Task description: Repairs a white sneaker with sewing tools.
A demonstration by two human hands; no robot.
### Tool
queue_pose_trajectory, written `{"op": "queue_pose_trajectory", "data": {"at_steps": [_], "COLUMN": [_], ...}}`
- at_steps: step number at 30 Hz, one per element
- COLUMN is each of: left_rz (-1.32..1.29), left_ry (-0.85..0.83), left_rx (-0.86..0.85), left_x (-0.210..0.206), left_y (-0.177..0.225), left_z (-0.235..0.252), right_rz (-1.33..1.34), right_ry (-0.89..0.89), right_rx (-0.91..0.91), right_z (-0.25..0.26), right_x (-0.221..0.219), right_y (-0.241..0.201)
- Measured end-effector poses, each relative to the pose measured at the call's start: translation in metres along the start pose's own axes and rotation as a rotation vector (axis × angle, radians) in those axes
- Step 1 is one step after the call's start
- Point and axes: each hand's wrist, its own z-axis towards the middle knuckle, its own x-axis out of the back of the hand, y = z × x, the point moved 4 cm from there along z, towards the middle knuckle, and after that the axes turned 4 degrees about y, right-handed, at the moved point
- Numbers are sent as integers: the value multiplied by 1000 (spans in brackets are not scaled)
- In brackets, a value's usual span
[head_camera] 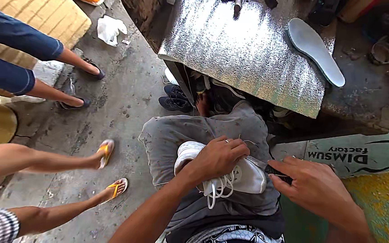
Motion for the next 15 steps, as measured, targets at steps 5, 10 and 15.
{"op": "queue_pose_trajectory", "data": {"at_steps": [5, 10, 15], "left_rz": [12, -10, -20], "left_ry": [-138, -126, -97], "left_rx": [-45, -34, -1], "left_x": [8, 4, 0], "left_y": [3, -2, -5], "left_z": [18, 23, 20], "right_rz": [66, 234, 346], "right_ry": [-13, -104, -141], "right_rx": [-1, 0, 26], "right_z": [6, 15, 21], "right_x": [-6, -15, -25], "right_y": [5, 24, 34]}}
